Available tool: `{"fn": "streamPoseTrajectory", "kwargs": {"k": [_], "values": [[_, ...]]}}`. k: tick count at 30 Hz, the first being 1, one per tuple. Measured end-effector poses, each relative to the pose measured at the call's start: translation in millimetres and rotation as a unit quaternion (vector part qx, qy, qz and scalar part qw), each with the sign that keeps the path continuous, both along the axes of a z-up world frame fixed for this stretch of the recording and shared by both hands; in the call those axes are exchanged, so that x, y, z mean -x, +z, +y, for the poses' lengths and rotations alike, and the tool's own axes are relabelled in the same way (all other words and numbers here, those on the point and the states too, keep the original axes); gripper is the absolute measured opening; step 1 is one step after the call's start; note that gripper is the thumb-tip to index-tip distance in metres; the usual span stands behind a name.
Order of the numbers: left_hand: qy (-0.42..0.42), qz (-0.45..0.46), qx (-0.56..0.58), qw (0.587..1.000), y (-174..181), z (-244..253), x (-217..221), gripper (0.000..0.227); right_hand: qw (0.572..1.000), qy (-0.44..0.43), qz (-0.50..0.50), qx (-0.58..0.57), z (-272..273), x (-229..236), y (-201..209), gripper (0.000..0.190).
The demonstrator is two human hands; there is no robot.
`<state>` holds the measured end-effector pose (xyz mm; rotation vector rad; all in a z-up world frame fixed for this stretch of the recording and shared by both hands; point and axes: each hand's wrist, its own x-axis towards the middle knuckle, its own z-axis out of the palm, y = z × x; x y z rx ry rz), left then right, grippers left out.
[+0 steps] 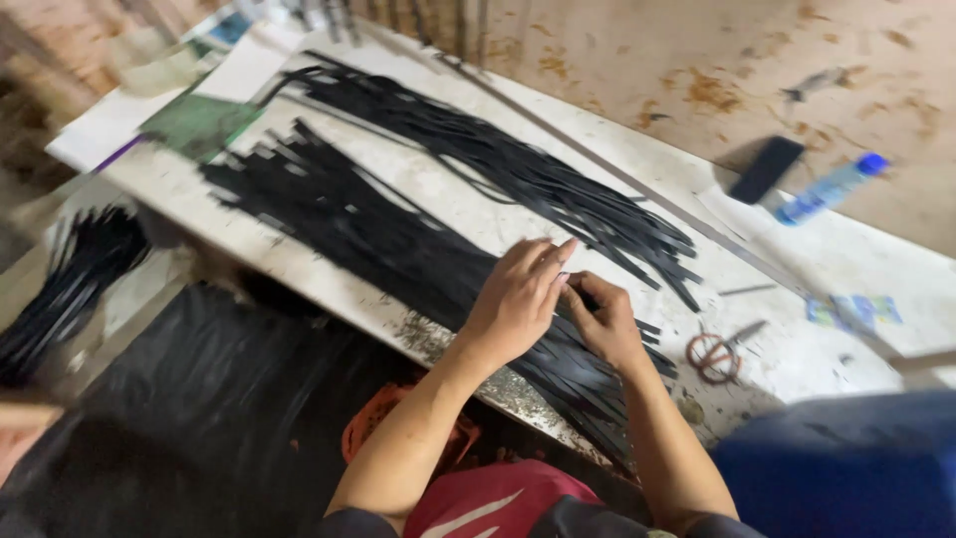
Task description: The person picks up black rubber strips from a table, runs them through a small manual device on a blue container, and then hangs the processed strips on a wall rack using clothespins. The person repeats this process for multiple strips.
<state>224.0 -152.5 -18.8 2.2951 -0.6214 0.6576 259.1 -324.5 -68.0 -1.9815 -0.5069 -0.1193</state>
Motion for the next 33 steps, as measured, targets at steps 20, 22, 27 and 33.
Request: {"fn": "streamPoseTrajectory", "kwargs": {"k": [20,22,27,33], "values": [[-0.242,0.185,0.421,0.854,95,-42,13,0.047,0.958,-0.02,-0.206,-0.197,-5,66,-9,0.025],[-0.246,0.159,0.426,0.856,93,-45,11,0.055,0.968,-0.026,-0.124,-0.218,-8,73,-9,0.008],[-0.14,0.024,0.226,0.964,101,-32,13,0.049,0.958,-0.047,-0.105,-0.263,-29,93,45,0.019],[-0.219,-0.155,-0.015,0.963,89,-50,-1,0.026,0.97,-0.115,-0.114,-0.184,-42,107,83,0.03]]}}
